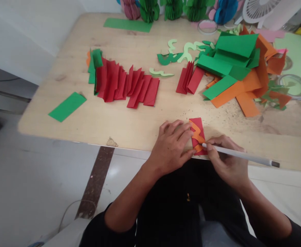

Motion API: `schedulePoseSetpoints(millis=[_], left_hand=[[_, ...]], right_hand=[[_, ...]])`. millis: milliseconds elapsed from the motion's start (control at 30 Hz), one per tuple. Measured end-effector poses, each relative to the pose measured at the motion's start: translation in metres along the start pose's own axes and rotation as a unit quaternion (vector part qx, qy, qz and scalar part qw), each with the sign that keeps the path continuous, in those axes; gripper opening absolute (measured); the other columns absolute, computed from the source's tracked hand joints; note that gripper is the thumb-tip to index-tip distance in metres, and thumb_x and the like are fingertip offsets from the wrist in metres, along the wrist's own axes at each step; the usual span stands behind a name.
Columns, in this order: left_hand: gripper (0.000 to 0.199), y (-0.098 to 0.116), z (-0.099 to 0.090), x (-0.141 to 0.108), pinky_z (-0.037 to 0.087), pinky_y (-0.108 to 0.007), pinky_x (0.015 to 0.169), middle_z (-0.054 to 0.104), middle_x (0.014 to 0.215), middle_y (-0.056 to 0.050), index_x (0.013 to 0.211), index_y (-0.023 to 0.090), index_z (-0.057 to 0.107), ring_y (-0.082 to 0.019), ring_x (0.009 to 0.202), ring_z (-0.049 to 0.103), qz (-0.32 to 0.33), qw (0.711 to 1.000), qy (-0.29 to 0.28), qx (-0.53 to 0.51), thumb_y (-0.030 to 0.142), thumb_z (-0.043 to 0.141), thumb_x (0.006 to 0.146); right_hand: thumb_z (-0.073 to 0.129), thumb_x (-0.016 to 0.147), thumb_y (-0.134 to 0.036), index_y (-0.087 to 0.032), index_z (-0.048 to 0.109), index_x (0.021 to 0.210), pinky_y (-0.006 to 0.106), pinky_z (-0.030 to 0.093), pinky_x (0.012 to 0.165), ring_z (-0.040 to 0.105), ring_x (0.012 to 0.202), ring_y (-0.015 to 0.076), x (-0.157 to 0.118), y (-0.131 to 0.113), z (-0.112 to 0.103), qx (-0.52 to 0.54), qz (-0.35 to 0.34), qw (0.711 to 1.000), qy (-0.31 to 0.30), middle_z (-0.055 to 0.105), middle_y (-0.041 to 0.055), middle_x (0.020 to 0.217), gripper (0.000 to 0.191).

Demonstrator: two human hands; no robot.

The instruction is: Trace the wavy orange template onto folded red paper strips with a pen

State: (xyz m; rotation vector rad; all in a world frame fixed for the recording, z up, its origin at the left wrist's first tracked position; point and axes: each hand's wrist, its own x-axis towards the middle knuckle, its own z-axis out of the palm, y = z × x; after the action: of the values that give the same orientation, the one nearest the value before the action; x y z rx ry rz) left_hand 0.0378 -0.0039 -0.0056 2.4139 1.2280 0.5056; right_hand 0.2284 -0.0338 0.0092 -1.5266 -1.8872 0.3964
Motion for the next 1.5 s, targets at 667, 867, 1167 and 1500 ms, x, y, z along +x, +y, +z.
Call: schedulePoseSetpoints(millis=[667,867,1167,1500], left_hand=[[0.036,0.001,-0.001,0.000,0.025,-0.051,0.110,0.054,0.142,-0.008,0.115,0.019,0.057,-0.030,0.133,0.040,0.002,1.000,0.000,-0.008,0.042,0.060,0.087],[0.039,0.002,0.000,-0.001,0.026,-0.052,0.110,0.053,0.142,-0.008,0.117,0.019,0.057,-0.030,0.133,0.040,0.000,1.000,-0.002,-0.003,0.041,0.062,0.085],[0.037,0.002,0.002,-0.002,0.026,-0.053,0.110,0.055,0.139,-0.008,0.116,0.021,0.056,-0.030,0.133,0.041,0.008,1.000,0.017,-0.015,0.040,0.062,0.085],[0.039,0.002,0.000,-0.001,0.026,-0.054,0.111,0.053,0.141,-0.010,0.118,0.020,0.057,-0.031,0.133,0.040,0.004,1.000,0.005,-0.015,0.041,0.062,0.085]], right_hand=[[0.056,0.092,-0.025,-0.023,0.065,0.097,0.032,0.052,0.071,0.067,0.078,0.0168,-0.004,-0.001,-0.001,0.056,0.021,0.998,0.023,0.073,0.0024,0.086,0.011],[0.053,0.093,-0.018,-0.021,0.063,0.113,0.035,0.051,0.078,0.066,0.087,0.0197,-0.004,0.002,-0.001,0.012,-0.093,0.996,0.005,0.073,0.0065,0.096,0.023],[0.055,0.092,-0.014,-0.020,0.058,0.124,0.034,0.043,0.076,0.061,0.091,0.0218,-0.005,0.007,0.007,-0.107,-0.194,0.975,0.005,0.074,0.0067,0.099,0.033],[0.056,0.091,-0.015,-0.015,0.060,0.119,0.034,0.041,0.076,0.059,0.091,0.0219,-0.005,0.011,0.012,-0.139,-0.206,0.969,0.007,0.074,0.0079,0.098,0.028]])
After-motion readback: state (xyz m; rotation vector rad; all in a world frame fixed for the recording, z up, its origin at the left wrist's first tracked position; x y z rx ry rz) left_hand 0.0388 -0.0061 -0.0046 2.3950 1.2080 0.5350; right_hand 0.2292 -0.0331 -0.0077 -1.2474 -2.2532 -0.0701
